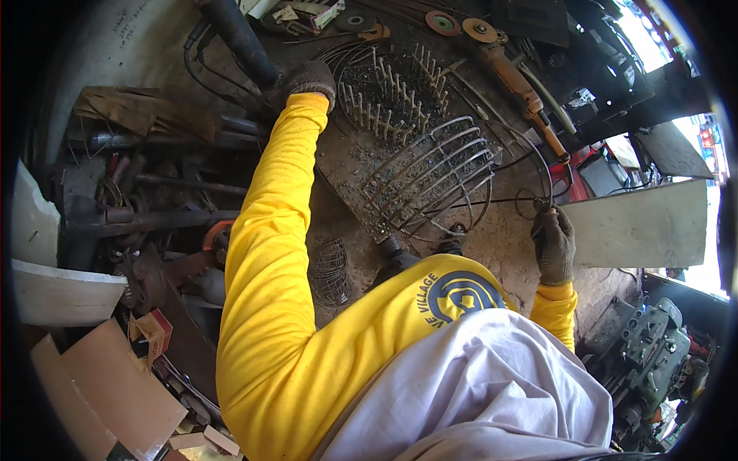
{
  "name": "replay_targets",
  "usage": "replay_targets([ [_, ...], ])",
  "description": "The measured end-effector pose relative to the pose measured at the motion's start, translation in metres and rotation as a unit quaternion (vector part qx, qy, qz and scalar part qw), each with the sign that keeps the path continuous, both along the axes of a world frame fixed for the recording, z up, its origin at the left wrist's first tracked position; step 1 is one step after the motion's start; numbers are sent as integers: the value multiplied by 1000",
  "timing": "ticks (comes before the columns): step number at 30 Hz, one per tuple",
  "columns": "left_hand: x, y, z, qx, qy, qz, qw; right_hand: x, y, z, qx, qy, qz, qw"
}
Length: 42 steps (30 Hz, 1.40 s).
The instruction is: The person welds metal rods together to form a cage-like structure using a welding torch, then uses an angle grinder to smooth the joints.
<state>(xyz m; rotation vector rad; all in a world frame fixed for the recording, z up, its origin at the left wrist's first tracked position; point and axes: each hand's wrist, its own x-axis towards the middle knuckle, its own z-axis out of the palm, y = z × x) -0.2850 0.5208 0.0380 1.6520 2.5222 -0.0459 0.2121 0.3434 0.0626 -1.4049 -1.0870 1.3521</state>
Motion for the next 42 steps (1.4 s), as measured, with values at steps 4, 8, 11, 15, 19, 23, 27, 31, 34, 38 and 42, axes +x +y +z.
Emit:
replay_targets([
  [4, 4, 2, -1, -7, -2, 43, 999, 4, -5, -4, 5, 16, -13, 1000],
  [8, -21, 14, -6, 1, -61, 72, 996, 6, -8, -3, 5, 12, -23, 1000],
  [11, -58, 25, -18, 6, -221, 42, 974, 5, -8, -6, 3, 17, -31, 999],
  [15, -95, 31, -47, 79, -546, 94, 829, 2, -5, -4, -3, 25, -27, 999],
  [19, -41, 12, 1, 161, -767, 317, 534, 2, -8, -3, 10, 24, -35, 999],
  [23, -60, 4, 22, 68, -782, 217, 580, 1, -7, -2, 5, 8, -25, 1000],
  [27, -49, -16, 55, 64, -723, 34, 686, 11, -5, 2, 17, -20, -30, 999],
  [31, -42, -51, 101, 81, -731, -44, 676, 18, 4, 25, 86, -54, 59, 993],
  [34, -42, -65, 114, 90, -795, -47, 598, 21, 22, 38, 129, -50, 113, 984],
  [38, 16, -102, 137, 54, -866, -122, 482, 9, 40, 60, 127, 16, 90, 988],
  [42, 124, -145, 140, 143, -853, -98, 492, -21, 53, 76, 101, 68, 122, 985],
])
